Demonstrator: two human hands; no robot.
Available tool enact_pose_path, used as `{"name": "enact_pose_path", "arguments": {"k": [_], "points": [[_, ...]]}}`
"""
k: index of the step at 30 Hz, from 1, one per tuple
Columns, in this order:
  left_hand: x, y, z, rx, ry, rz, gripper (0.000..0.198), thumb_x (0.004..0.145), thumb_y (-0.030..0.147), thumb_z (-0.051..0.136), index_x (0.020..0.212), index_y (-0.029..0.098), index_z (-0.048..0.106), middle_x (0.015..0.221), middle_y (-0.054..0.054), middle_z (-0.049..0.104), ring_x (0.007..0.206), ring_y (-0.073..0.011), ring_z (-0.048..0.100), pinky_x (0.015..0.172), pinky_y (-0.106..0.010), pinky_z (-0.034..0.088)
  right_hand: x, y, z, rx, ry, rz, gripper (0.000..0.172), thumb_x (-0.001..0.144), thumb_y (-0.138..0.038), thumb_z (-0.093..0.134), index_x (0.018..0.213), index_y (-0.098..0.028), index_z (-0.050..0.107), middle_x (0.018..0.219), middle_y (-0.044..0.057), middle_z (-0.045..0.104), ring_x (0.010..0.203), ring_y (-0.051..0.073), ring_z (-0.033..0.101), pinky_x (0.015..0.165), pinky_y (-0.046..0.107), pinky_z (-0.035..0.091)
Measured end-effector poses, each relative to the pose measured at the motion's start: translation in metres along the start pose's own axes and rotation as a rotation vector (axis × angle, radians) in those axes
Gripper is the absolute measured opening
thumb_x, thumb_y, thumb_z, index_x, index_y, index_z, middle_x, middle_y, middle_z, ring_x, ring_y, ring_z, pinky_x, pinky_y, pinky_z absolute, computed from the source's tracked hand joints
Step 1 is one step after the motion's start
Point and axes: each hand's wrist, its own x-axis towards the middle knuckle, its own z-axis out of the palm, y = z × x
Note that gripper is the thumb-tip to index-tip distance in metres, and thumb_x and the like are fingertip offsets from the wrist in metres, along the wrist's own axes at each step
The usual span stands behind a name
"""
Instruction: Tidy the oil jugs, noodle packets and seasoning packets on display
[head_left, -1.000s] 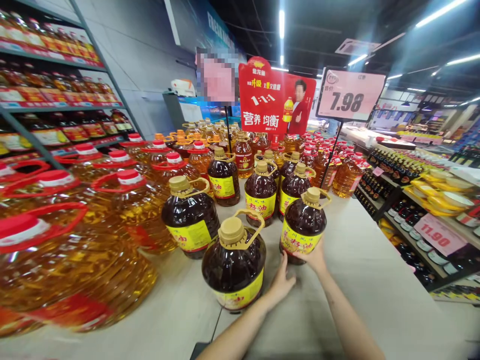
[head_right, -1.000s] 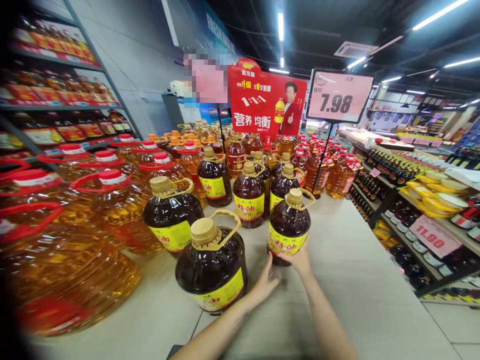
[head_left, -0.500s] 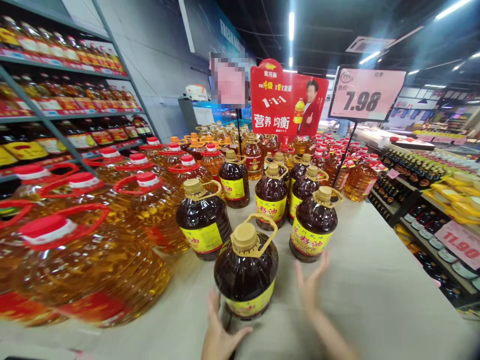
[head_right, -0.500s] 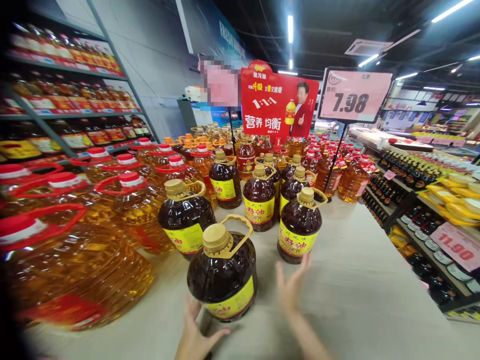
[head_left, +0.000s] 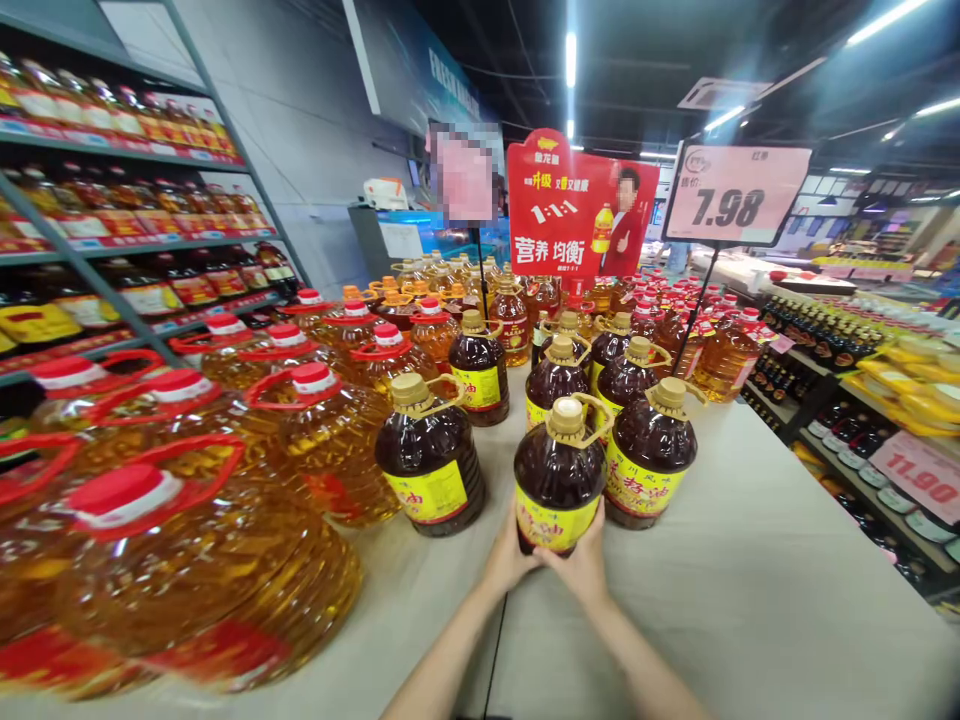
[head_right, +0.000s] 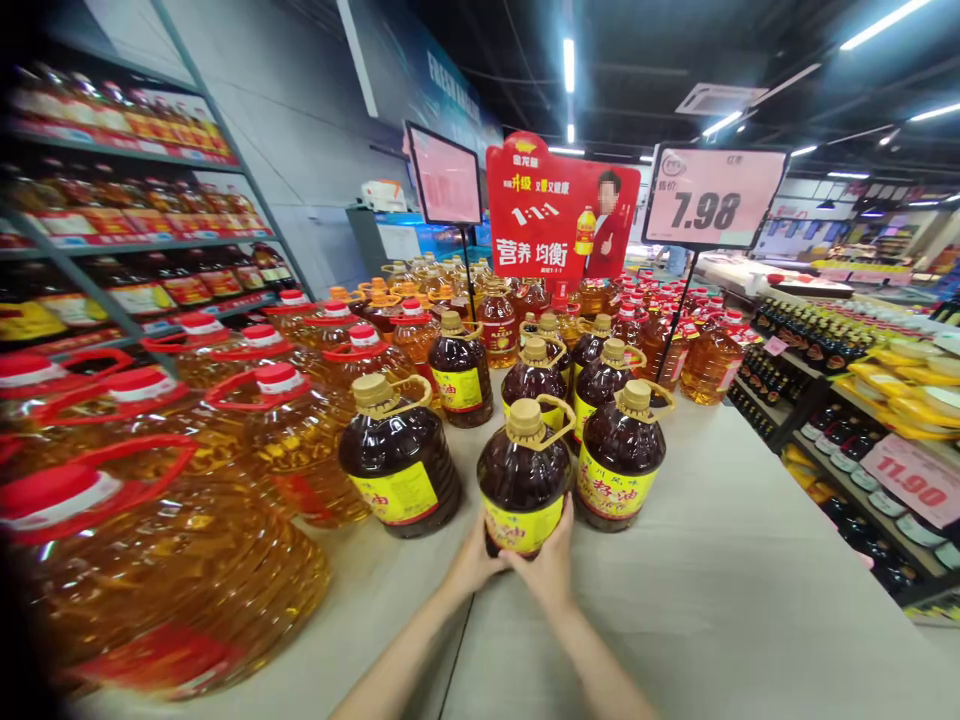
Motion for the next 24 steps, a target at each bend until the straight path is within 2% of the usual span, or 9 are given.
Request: {"name": "enact_pose_path", "arguments": {"k": [4,8,11,14,16,17,20,22,24], "points": [[0.033,-0.002,-0.005,0.016,-0.111,0.081,0.130,0.065,0.039,0.089,0.160,0.019,0.002,0.158,-0.023,0.032,0.147,-0.0368,0.035,0.120,-0.053,0.032,0.021,0.001,0.009,-0.011,0.060,-0.034,0.140,0.067,-0.054,0.087,0.160,-0.008,-0.007,0.162,0.031,0.012,0.153,0.038,0.021,0.123,0.055,0.024],[0.049,0.001,-0.008,-0.006,-0.143,0.111,0.137,0.063,0.045,0.090,0.161,0.019,-0.003,0.162,-0.024,0.025,0.149,-0.0370,0.031,0.121,-0.052,0.030,0.033,0.003,0.015,-0.023,0.073,-0.042,0.143,0.065,-0.056,0.087,0.160,-0.005,-0.006,0.162,0.032,0.013,0.153,0.038,0.019,0.123,0.055,0.023],[0.047,0.009,-0.009,0.070,-0.141,0.088,0.140,0.063,0.047,0.089,0.160,0.013,-0.005,0.163,-0.028,0.019,0.151,-0.0404,0.026,0.120,-0.055,0.031,0.041,0.006,0.015,-0.034,0.088,-0.021,0.146,0.061,-0.060,0.088,0.160,-0.005,-0.004,0.161,0.032,0.014,0.153,0.040,0.020,0.123,0.055,0.024],[0.030,0.025,-0.021,0.167,-0.112,0.105,0.113,0.080,0.046,0.076,0.161,0.012,0.005,0.164,-0.026,0.017,0.153,-0.0401,0.018,0.122,-0.058,0.026,0.041,0.001,0.013,-0.042,0.083,-0.013,0.150,0.059,-0.062,0.089,0.160,-0.004,-0.006,0.161,0.033,0.014,0.152,0.040,0.022,0.122,0.056,0.026],[0.012,0.038,-0.042,0.299,-0.010,0.258,0.082,0.093,0.039,0.062,0.159,0.017,0.020,0.164,-0.020,0.022,0.154,-0.0351,0.020,0.125,-0.055,0.023,0.033,-0.013,0.015,-0.115,0.137,-0.017,0.146,0.063,-0.063,0.086,0.159,-0.002,-0.005,0.162,0.034,0.010,0.153,0.043,0.015,0.121,0.061,0.022],[0.003,0.043,-0.058,0.387,0.097,0.367,0.070,0.096,0.034,0.057,0.157,0.019,0.027,0.162,-0.019,0.029,0.152,-0.0329,0.025,0.124,-0.053,0.025,0.026,-0.025,0.020,-0.173,0.205,-0.023,0.138,0.069,-0.061,0.083,0.160,-0.002,-0.003,0.162,0.035,0.005,0.154,0.044,0.009,0.121,0.065,0.019],[-0.015,0.042,-0.114,0.533,0.572,0.546,0.060,0.094,0.028,0.062,0.147,0.017,0.036,0.144,-0.021,0.046,0.140,-0.0321,0.043,0.118,-0.052,0.035,0.001,-0.076,0.048,-0.263,0.360,-0.152,0.103,0.090,-0.047,0.066,0.161,-0.007,0.004,0.165,0.029,-0.006,0.156,0.040,-0.003,0.121,0.067,0.014],[-0.015,0.029,-0.150,0.492,0.747,0.465,0.075,0.087,0.036,0.072,0.147,0.014,0.033,0.142,-0.023,0.045,0.140,-0.0344,0.042,0.117,-0.054,0.036,-0.005,-0.112,0.077,-0.148,0.202,-0.290,0.098,0.091,-0.046,0.065,0.162,-0.012,0.007,0.167,0.024,-0.001,0.157,0.034,0.005,0.123,0.061,0.017],[-0.007,0.010,-0.177,0.355,0.696,0.315,0.097,0.077,0.047,0.081,0.150,0.013,0.027,0.147,-0.024,0.039,0.142,-0.0364,0.039,0.117,-0.055,0.036,0.007,-0.139,0.110,0.081,0.006,-0.269,0.111,0.083,-0.056,0.072,0.162,-0.011,0.009,0.168,0.022,0.007,0.156,0.033,0.013,0.125,0.056,0.020]]}}
